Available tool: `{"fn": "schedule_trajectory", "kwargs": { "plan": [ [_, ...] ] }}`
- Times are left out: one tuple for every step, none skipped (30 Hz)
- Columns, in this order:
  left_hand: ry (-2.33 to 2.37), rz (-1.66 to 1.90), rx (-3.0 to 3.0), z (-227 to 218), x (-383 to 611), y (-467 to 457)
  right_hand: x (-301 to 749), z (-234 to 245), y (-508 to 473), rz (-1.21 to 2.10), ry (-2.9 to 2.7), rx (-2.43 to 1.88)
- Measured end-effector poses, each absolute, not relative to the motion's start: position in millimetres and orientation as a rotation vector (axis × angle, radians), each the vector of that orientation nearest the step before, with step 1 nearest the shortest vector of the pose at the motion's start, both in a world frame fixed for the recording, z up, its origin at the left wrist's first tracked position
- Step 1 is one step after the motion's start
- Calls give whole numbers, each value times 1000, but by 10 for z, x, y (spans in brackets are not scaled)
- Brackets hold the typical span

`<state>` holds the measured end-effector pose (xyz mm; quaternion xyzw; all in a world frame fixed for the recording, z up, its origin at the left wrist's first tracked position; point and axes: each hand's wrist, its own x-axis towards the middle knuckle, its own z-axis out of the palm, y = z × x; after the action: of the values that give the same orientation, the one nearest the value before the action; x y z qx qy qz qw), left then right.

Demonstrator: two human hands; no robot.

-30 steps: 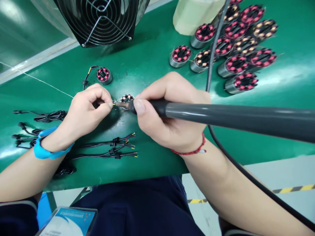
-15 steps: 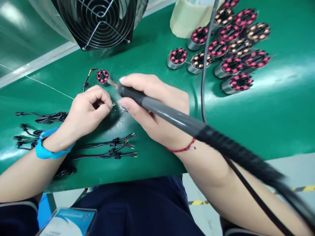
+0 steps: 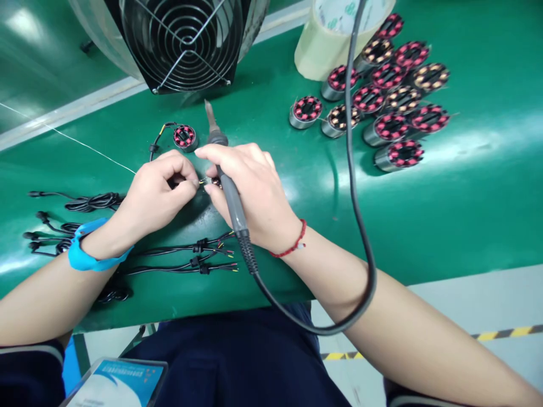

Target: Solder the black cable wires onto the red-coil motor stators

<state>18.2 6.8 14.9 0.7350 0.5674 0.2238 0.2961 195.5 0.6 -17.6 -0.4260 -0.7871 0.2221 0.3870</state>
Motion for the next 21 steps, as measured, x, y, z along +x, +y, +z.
{"fn": "schedule_trajectory", "kwargs": {
  "plan": [
    [1509,595,1952,150,182,67,1934,-191,11,561,-2011,-1083],
    [1506,595,1947,153,182,67,1913,-207,15,560,-2017,-1083],
    [1501,597,1941,158,181,67,1893,-223,18,559,-2023,-1084],
    [1495,604,1934,164,180,68,1876,-237,22,555,-2029,-1086],
    [1487,613,1926,170,178,70,1863,-248,27,548,-2033,-1091],
    [1480,622,1915,175,176,72,1856,-255,33,540,-2037,-1096],
    [1471,631,1903,178,173,76,1855,-258,41,532,-2038,-1102],
    [1460,642,1889,178,170,80,1860,-256,49,526,-2035,-1106],
    [1447,654,1874,175,167,85,1870,-251,57,523,-2029,-1104],
    [1435,665,1856,169,164,89,1883,-243,63,523,-2020,-1097],
    [1423,674,1830,160,162,93,1898,-234,67,524,-2007,-1086],
    [1411,687,1798,149,161,96,1912,-225,68,523,-1991,-1072],
    [1399,701,1761,138,160,98,1924,-219,66,520,-1975,-1059],
    [1388,717,1726,127,160,100,1932,-216,61,517,-1963,-1051],
    [1377,731,1697,117,159,101,1935,-217,54,514,-1957,-1049],
    [1369,741,1678,109,158,102,1933,-221,46,510,-1954,-1052],
    [1365,749,1670,103,156,103,1926,-229,40,506,-1954,-1056],
    [1365,749,1670,99,153,104,1917,-239,36,503,-1953,-1059],
    [1366,745,1672,97,149,105,1907,-248,34,502,-1950,-1062],
    [1365,743,1672,95,145,105,1896,-256,35,506,-1945,-1062],
    [1360,745,1671,95,141,105,1886,-262,38,516,-1940,-1061]
  ]
}}
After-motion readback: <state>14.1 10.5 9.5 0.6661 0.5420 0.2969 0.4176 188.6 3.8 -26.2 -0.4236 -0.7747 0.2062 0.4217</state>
